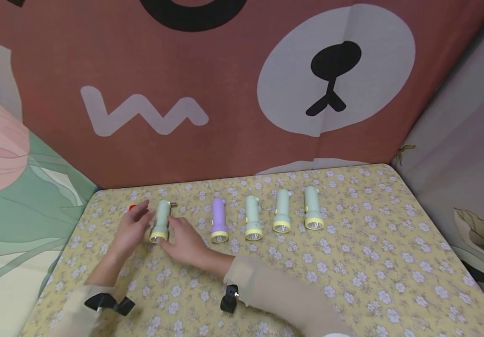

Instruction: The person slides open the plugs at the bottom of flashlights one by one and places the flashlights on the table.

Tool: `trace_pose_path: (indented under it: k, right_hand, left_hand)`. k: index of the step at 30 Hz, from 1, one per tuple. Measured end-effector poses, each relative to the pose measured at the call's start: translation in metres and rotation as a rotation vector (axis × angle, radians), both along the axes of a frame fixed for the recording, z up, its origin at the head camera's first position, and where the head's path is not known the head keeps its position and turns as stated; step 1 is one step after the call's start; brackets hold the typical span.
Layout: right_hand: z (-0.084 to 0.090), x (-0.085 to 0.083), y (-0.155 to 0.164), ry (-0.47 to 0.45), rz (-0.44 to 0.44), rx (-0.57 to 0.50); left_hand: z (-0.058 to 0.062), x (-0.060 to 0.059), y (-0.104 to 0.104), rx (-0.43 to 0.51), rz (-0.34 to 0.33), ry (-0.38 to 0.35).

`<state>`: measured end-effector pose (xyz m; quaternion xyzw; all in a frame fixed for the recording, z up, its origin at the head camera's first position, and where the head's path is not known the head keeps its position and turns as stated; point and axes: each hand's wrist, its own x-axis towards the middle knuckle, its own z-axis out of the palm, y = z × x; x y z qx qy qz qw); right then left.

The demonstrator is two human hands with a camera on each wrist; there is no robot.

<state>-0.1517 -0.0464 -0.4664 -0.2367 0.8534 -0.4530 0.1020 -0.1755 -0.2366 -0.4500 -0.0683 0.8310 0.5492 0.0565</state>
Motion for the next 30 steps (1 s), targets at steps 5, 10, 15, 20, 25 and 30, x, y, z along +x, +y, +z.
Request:
trace_pose_path:
  k: [5,10,15,20,25,30]
  right_hand:
    - [0.007,0.008,0.010,0.091,0.062,0.060]
    - [0.016,0.017,0.022,0.126,0.107,0.097]
    - [0.021,0.025,0.037,0.133,0.116,0.126]
    - [0.024,0.031,0.054,0.123,0.102,0.141]
    - [0.024,0.035,0.073,0.085,0.079,0.121]
    - [0.021,0.037,0.091,0.076,0.033,0.081]
  left_hand:
    - [0.007,0.006,-0.003,-0.098,-0.047,0.053]
    - [0.011,0.009,0.000,-0.173,-0.125,0.164]
    - [0.016,0.010,0.009,-0.206,-0.185,0.244]
    - [0.015,0.010,0.018,-0.241,-0.216,0.279]
    - [0.017,0.011,0.029,-0.258,-0.252,0.303]
    - [0.021,0.012,0.044,-0.248,-0.285,0.301]
